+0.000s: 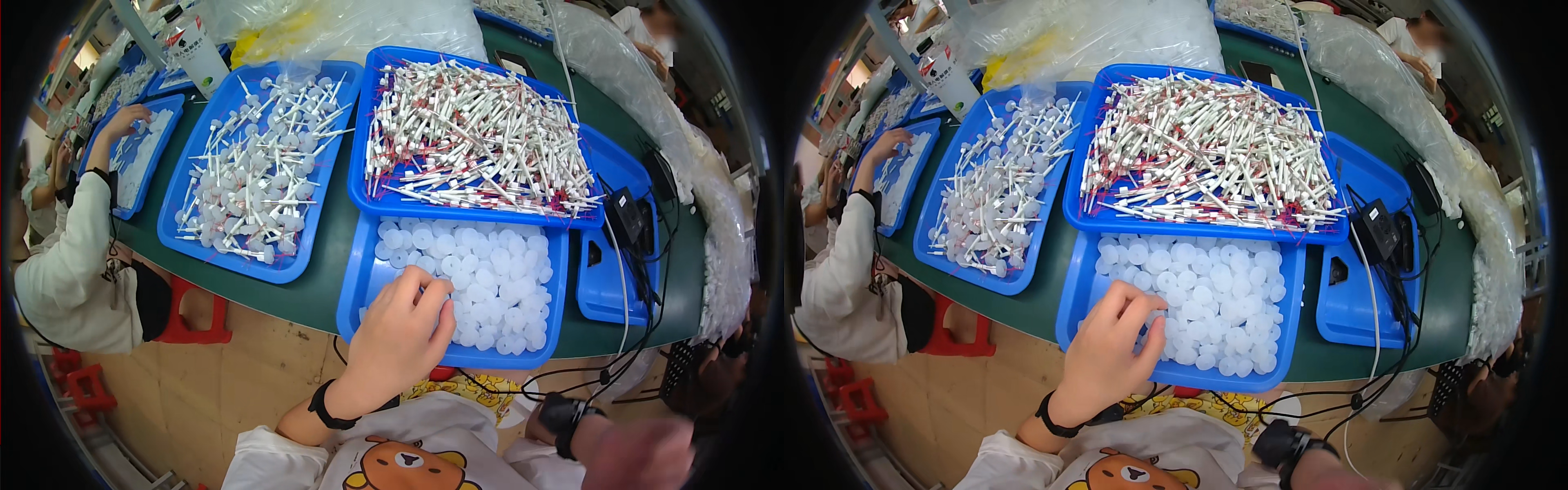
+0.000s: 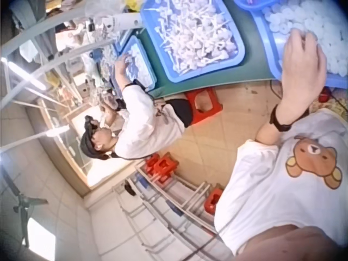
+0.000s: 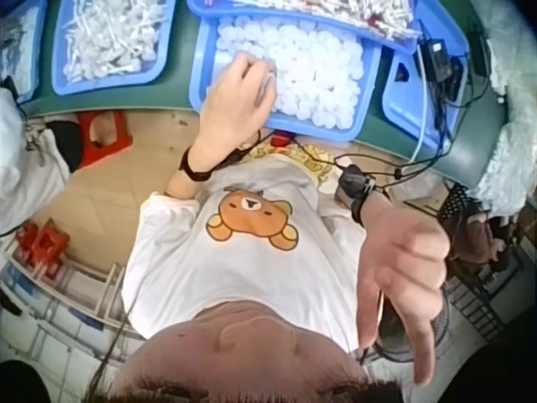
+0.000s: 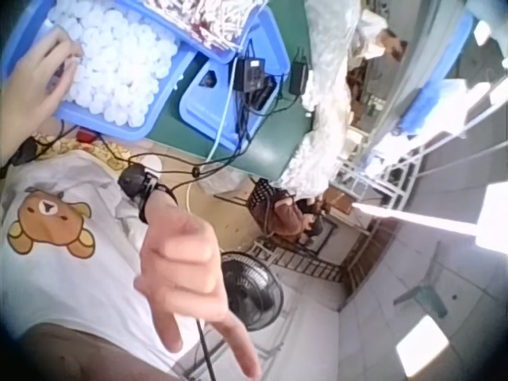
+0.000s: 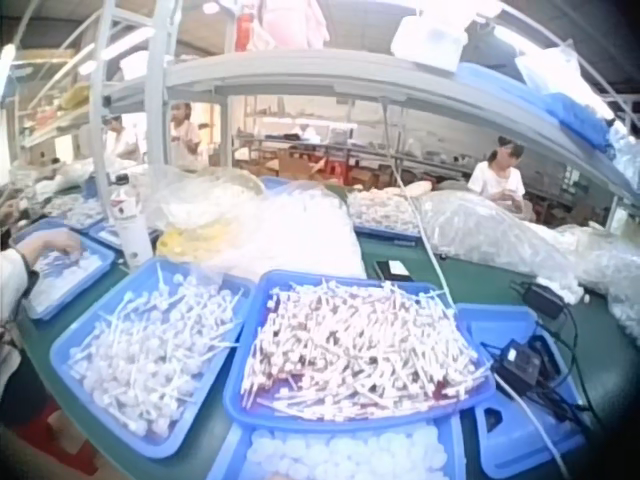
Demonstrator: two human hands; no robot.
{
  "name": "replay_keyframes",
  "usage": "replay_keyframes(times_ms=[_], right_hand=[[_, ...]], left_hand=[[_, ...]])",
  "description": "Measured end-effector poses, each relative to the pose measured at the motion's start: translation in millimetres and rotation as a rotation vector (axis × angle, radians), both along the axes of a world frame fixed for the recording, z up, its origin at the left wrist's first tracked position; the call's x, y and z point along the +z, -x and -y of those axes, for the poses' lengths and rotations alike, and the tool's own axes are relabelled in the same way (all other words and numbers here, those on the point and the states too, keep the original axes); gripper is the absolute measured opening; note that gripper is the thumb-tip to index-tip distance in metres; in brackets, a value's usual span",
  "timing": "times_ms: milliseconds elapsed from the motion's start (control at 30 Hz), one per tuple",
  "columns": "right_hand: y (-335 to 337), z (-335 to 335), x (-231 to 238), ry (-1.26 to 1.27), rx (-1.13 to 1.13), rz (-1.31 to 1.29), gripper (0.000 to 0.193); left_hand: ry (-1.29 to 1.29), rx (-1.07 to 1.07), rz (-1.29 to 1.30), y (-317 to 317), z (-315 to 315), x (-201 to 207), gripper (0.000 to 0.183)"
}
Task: The person repeatedly picks a white plastic cap and a small cylindrical component with wires, presses the cap onto the component, and places the assembled unit into a blue tray. The process is repeated continuously throughout the clip.
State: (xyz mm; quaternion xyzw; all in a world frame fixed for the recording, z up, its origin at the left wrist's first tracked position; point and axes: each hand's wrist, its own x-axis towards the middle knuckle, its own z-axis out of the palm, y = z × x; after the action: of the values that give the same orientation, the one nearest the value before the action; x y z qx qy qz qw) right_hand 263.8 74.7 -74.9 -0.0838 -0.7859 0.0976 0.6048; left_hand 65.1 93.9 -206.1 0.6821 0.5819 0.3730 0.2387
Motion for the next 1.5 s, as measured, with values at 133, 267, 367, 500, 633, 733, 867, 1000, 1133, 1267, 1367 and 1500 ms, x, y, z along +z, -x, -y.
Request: replay_keyframes(times_ms=[133, 267, 367, 500, 633, 733, 867, 1000, 1133, 1267, 1367, 1500], right_hand=[[5, -53, 11, 0.512, -0.403, 0.718, 0.037], [15, -114, -29, 0.451, -0.382, 0.901, 0.014], [22, -150, -44, 0.525, -0.348, 0.861, 0.013], [28, -177, -65, 0.662, -0.324, 0.853, 0.015], [32, -180, -76, 0.618, -0.446, 0.854, 0.013], [28, -178, -79, 0.571, -0.441, 0.819, 0.012], [21, -156, -64, 0.449, -0.465, 0.709, 0.012], [19, -103, -50, 0.568, -0.343, 0.638, 0.013], [13, -58, -42, 0.588, -0.206, 0.627, 0.018], [8, -36, -44, 0.641, -0.152, 0.575, 0.022], [5, -27, -49, 0.625, -0.187, 0.56, 0.023], [3, -16, -51, 0.634, -0.253, 0.536, 0.023]], left_hand=[[0.017, -0.043, 0.032, 1, 1, 1, 0.02], [0.03, -0.065, 0.102, 7, 2, -1, 0.022], [0.031, -0.07, 0.157, 7, 0, 1, 0.024], [0.04, -0.059, 0.23, 9, -1, -2, 0.025], [0.064, -0.033, 0.266, 9, -3, 2, 0.027], [0.044, -0.021, 0.291, 10, -3, 3, 0.026], [0.062, -0.062, 0.406, 20, -7, 1, 0.027], [0.211, -0.13, 0.982, 31, -5, -4, 0.027], [0.328, -0.241, 1.306, 38, 4, -4, 0.03], [0.454, -0.466, 1.537, 34, 11, 0, 0.026], [0.494, -0.332, 1.46, 24, 15, 18, 0.021], [0.498, -0.341, 1.526, 23, 18, 13, 0.021]])
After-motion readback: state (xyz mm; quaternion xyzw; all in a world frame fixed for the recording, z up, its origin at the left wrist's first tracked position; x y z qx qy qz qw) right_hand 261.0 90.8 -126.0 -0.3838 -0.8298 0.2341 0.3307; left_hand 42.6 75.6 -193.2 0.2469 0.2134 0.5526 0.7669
